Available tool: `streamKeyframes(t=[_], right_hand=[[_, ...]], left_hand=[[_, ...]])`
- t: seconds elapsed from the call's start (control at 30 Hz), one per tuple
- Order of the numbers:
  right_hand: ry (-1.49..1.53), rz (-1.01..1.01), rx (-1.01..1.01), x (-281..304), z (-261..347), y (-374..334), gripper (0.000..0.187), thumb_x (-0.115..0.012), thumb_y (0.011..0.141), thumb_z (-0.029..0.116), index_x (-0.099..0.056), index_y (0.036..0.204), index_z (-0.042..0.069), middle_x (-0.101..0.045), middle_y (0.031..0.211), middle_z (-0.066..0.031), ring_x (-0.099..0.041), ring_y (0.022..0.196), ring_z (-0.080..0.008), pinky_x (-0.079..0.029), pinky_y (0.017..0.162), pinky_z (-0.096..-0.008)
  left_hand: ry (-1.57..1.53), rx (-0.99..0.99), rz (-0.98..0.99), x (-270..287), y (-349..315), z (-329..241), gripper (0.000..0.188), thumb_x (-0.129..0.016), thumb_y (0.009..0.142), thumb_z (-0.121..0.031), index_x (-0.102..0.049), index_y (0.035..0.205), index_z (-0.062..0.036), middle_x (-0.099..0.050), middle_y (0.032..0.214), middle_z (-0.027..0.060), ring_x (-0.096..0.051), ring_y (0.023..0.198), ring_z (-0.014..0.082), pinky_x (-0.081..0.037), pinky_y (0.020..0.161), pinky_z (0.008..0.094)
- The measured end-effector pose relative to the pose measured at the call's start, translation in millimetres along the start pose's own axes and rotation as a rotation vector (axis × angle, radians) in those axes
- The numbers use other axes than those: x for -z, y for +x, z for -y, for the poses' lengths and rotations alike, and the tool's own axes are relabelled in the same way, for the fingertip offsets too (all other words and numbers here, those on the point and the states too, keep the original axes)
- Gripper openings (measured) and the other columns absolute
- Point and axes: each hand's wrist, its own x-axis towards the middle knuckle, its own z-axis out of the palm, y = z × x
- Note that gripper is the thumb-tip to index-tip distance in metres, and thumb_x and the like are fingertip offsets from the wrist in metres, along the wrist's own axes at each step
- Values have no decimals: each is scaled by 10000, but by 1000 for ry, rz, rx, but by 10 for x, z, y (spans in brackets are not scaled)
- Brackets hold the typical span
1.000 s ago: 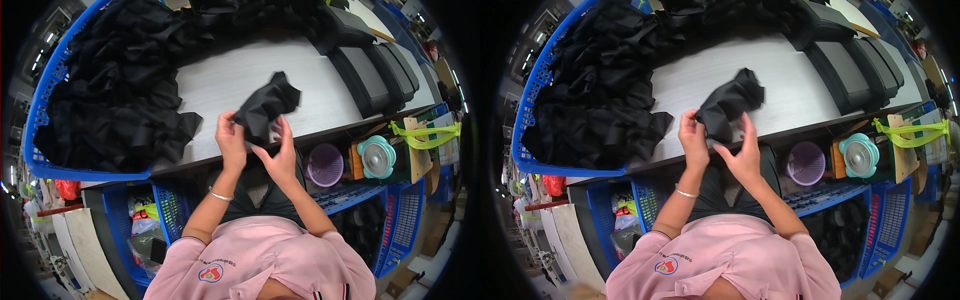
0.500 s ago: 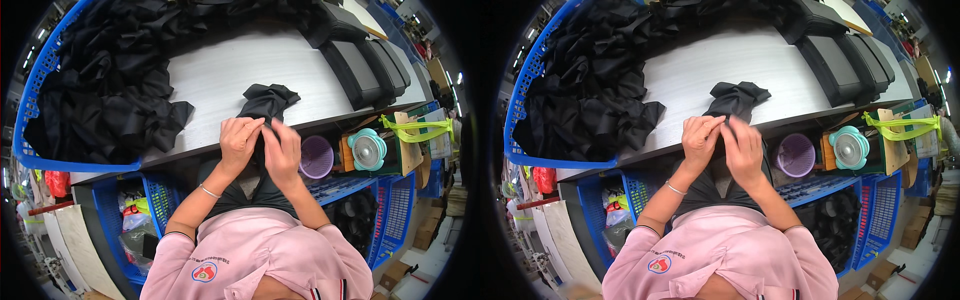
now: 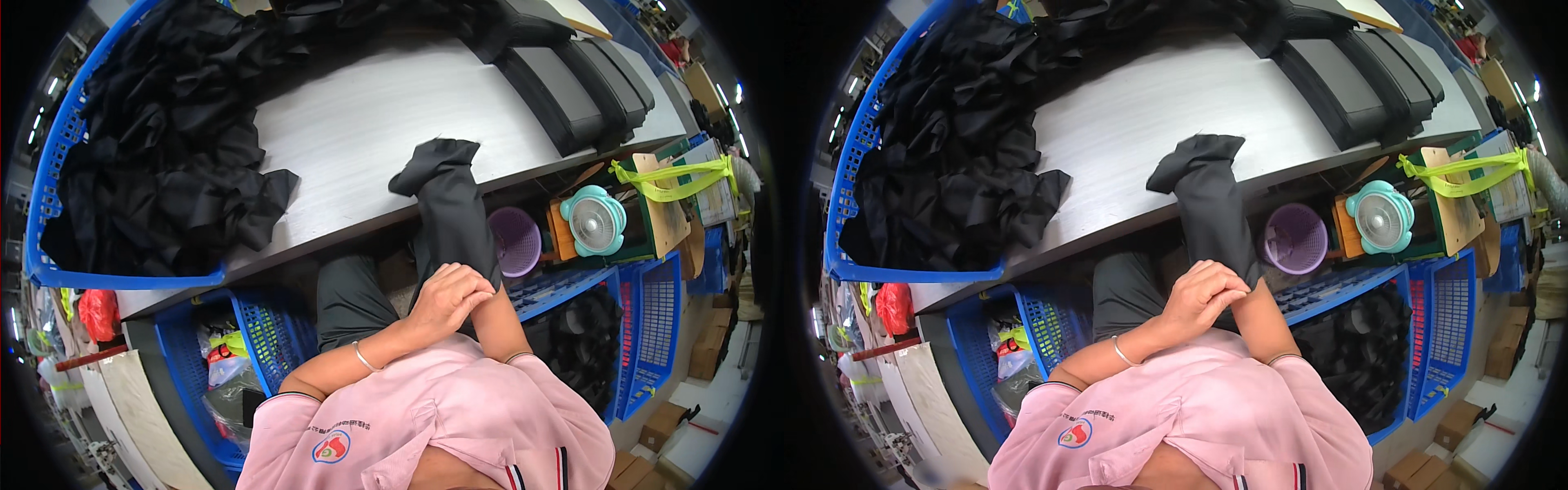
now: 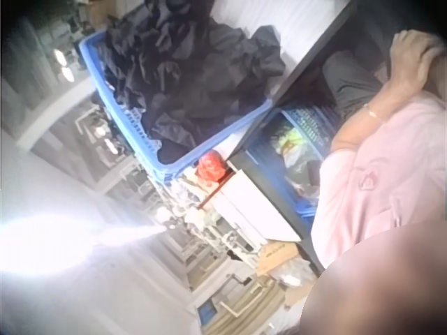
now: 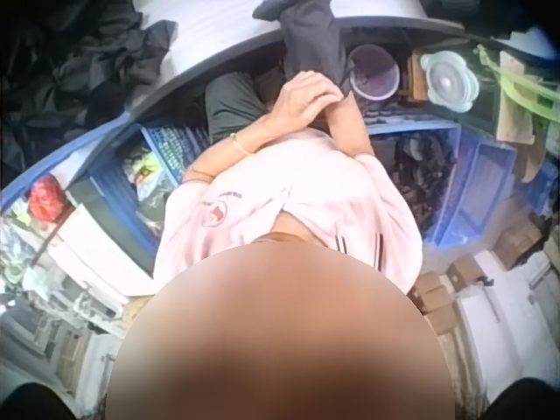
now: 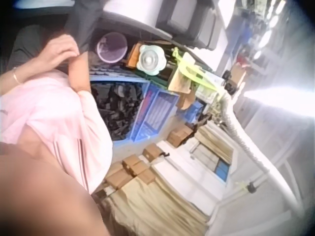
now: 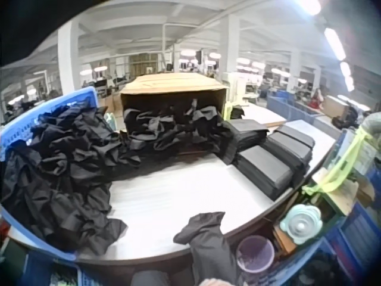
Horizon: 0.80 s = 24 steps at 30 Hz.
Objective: The person is inspecting and folding black fabric components for a product, likely part of a sports or recreation good manufacturing process.
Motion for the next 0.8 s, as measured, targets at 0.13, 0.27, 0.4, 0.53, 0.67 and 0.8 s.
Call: streamKeyframes(t=[0.13, 0.27, 0.4, 0.53, 0.67, 0.8], right_hand=[[-218, 40, -41, -120, 85, 69, 584, -458, 1022, 353, -299, 1542, 137, -451, 1489, -124, -501, 1283, -272, -484, 941, -442], [-466, 62, 22, -12, 152, 27, 587, -412, 1023, 311, -260, 1567, 151, -412, 1524, -103, -482, 1304, -270, -482, 959, -429], [-557, 169, 188, 139, 58, -57, 587, -456, 1003, 215, -283, 1550, 89, -419, 1515, -110, -490, 1290, -268, -494, 963, -410], [-544, 236, 199, 263, 95, -283, 555, -489, 992, 182, -315, 1505, 62, -439, 1465, -119, -500, 1254, -274, -494, 959, -403], [-502, 294, 138, 357, 123, -649, 507, -502, 985, 174, -349, 1453, 52, -460, 1404, -128, -509, 1212, -279, -490, 950, -400], [-523, 285, 176, 373, 174, -663, 460, -516, 978, 167, -382, 1400, 42, -481, 1343, -136, -518, 1170, -283, -486, 941, -398]], left_hand=[[-163, -10, 74, 9, -102, -155, 88, -733, 841, -37, -714, 926, -29, -682, 884, 87, -644, 832, 246, -515, 773, 354], [26, 298, -483, 233, 174, 185, 534, -722, 850, -131, -518, 1327, -4, -538, 1322, 124, -545, 1055, 200, -460, 914, 324], [-467, 493, -344, 458, 426, 688, 272, -704, 940, -229, -686, 1105, -13, -510, 1408, 158, -516, 1237, 224, -403, 1033, 336], [-612, 434, -389, 578, 553, 798, 166, -701, 941, -191, -724, 926, -27, -520, 1400, 117, -546, 1148, 152, -428, 983, 309], [-603, 485, -399, 622, 656, 809, 127, -720, 911, -158, -705, 851, -47, -517, 1411, 103, -544, 1160, 167, -417, 992, 327], [-187, 355, -365, 525, 607, 772, 224, -752, 850, -123, -644, 1034, -52, -490, 1448, 127, -512, 1260, 235, -394, 1038, 370]])
